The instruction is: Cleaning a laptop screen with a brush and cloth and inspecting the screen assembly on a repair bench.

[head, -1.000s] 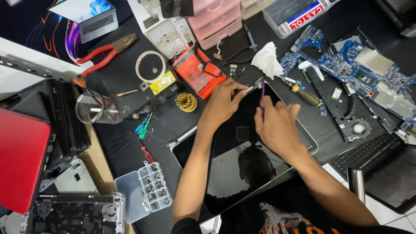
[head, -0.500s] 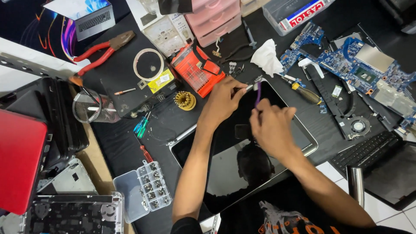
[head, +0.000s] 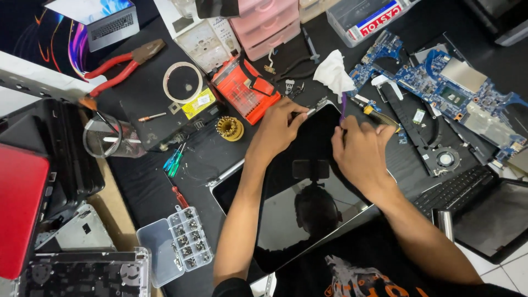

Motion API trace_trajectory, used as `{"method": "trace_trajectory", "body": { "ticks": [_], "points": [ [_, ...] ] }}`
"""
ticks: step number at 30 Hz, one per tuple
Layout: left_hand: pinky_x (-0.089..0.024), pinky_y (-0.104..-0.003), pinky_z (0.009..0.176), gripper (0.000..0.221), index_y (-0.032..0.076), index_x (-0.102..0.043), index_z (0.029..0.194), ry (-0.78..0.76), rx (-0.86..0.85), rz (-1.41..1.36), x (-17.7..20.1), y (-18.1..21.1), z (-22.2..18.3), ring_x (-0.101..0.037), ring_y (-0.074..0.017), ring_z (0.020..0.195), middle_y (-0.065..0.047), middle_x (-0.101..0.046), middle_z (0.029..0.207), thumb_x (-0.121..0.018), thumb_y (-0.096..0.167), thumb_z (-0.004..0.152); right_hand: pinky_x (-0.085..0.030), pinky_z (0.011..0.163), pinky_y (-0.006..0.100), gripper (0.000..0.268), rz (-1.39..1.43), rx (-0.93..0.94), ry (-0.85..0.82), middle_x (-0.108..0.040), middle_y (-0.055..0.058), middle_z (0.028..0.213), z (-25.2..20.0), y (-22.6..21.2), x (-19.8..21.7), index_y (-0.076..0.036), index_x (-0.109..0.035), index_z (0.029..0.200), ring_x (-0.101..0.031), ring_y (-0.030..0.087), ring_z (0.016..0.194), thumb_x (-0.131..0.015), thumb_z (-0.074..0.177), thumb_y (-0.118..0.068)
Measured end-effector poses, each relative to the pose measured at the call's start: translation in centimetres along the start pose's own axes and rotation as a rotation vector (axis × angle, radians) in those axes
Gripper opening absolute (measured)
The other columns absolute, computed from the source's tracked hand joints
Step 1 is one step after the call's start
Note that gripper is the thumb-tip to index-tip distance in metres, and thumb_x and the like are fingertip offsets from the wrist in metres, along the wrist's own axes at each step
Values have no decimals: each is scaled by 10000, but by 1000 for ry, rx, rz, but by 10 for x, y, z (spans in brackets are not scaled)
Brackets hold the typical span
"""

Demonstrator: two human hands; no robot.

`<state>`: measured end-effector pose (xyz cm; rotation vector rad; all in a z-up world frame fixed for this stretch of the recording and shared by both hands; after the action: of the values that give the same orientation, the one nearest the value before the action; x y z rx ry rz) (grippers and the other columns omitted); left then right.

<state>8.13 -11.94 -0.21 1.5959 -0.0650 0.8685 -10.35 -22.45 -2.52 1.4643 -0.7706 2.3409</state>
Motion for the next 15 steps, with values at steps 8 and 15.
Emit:
{"method": "trace_trajectory", "body": {
  "ticks": [8,15],
  "points": [
    [-585,-367,688,215,40,-757,1113,-19,-8,3,-2,-4,1,-676,-281,841,-177,-683,977,-637,156,978,-333,905,433,141,96,-3,-30,-617,68,627,-6,-13,-5,-102,-683,984,-647,304,611,-668,951,-238],
    [-584,-367,683,197,47,-763,1096,-2,-14,31,-3,-7,3,-676,-286,839,-170,-687,980,-645,148,975,-312,914,452,149,46,3,-33,-635,124,655,-2,-20,2,-92,-664,982,-654,339,605,-634,967,-237]
  ]
}}
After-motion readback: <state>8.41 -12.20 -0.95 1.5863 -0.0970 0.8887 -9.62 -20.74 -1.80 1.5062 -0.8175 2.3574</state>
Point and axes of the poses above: each hand's wrist, its own z-axis towards the middle knuckle, its own x-axis out of the back of the hand, y = z × x, the point moved 1 cm from there along z, towards the middle knuckle
